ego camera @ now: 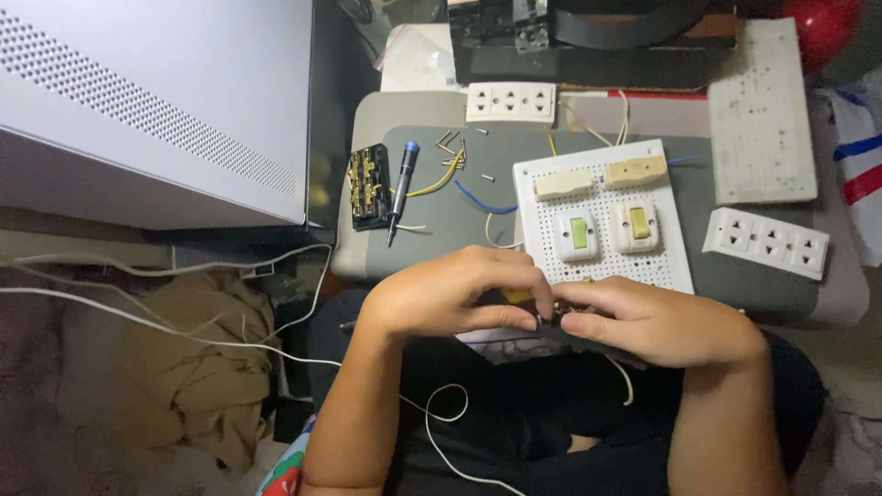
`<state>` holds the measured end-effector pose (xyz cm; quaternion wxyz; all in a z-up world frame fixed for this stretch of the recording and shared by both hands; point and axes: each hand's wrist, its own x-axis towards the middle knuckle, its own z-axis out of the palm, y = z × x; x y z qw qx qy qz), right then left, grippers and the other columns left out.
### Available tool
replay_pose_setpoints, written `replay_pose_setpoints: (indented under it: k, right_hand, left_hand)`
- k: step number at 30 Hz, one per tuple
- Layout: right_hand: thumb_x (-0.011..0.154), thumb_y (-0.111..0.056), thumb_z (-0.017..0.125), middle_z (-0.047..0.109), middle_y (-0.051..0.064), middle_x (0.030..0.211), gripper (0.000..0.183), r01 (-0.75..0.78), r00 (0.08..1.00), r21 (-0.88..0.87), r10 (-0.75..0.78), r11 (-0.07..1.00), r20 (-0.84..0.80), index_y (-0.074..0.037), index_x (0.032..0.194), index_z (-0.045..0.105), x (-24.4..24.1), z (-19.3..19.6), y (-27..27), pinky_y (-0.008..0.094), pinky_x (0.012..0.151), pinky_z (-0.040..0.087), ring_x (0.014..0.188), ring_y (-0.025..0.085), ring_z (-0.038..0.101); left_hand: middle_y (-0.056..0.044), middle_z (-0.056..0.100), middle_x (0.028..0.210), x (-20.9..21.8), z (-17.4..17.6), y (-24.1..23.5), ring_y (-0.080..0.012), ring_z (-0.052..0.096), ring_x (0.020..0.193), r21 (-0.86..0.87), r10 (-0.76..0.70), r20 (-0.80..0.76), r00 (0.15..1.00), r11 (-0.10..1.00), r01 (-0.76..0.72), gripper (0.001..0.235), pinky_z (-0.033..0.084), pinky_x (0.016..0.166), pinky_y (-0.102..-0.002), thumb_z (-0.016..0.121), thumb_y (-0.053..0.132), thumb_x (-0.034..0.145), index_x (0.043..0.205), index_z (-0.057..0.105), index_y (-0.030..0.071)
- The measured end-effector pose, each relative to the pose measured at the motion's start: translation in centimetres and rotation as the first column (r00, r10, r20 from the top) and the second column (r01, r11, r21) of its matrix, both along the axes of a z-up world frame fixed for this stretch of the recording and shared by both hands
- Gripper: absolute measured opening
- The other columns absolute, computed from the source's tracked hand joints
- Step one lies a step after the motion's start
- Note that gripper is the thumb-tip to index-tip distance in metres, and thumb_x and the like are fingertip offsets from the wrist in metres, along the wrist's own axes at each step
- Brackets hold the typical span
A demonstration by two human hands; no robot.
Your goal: The person assembles electrical components on a perforated board, using a screwdriver to tighten screws on switches and sockets. They handle wires and small metal parts, securing them into place on the board.
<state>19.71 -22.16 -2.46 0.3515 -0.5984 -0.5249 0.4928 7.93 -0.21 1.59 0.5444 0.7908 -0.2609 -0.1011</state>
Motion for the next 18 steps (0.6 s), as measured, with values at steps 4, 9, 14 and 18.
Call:
replay_pose_setpoints:
  k: [4,9,14,18]
  right_hand:
    - [0.094,-0.039,0.047,0.066,0.004,0.133,0.046,-0.051,0.999,-0.035,0.051,0.998,-0.002,-0.011,0.127,0.061,-0.2,0.4,-0.1,0.032,0.101,0.039,0.118,0.015,0.06]
    - [0.092,-0.04,0.05,0.075,-0.003,0.094,0.036,-0.099,0.993,-0.191,0.108,0.977,0.041,-0.017,0.112,0.069,-0.4,0.3,-0.7,0.025,0.077,0.051,0.083,0.009,0.066]
    - [0.093,-0.04,0.05,0.07,-0.002,0.089,0.033,-0.07,0.997,-0.182,0.077,0.981,0.032,-0.014,0.101,0.069,0.2,-0.6,-1.4,0.025,0.076,0.049,0.081,0.01,0.062]
    - [0.092,-0.04,0.049,0.075,-0.002,0.094,0.039,-0.005,1.0,-0.12,0.003,0.993,-0.017,-0.01,0.107,0.07,0.4,0.0,-1.0,0.025,0.079,0.049,0.085,0.009,0.064]
  left_hand:
    - [-0.005,0.063,0.098,-0.2,-0.7,-0.2,-0.0233,0.062,0.091,-0.022,-0.054,0.017,0.998,0.998,0.054,0.016,0.047,0.083,-0.032,0.052,0.025,0.099,0.103,0.058,0.01]
    - [-0.004,0.061,0.093,-0.5,-0.8,-1.1,-0.0222,0.06,0.088,-0.012,-0.077,0.006,0.997,0.997,0.077,0.013,0.046,0.08,-0.03,0.05,0.024,0.1,0.099,0.057,0.013]
    - [-0.008,0.064,0.096,-0.5,-0.2,-1.4,-0.0259,0.064,0.088,-0.02,-0.024,0.047,0.999,0.999,0.024,0.015,0.049,0.079,-0.032,0.051,0.022,0.1,0.105,0.058,0.01]
    - [-0.01,0.063,0.095,-0.4,-0.5,-1.5,-0.027,0.063,0.085,-0.005,0.04,0.098,0.994,0.999,-0.04,0.014,0.047,0.077,-0.032,0.051,0.02,0.1,0.105,0.058,0.009]
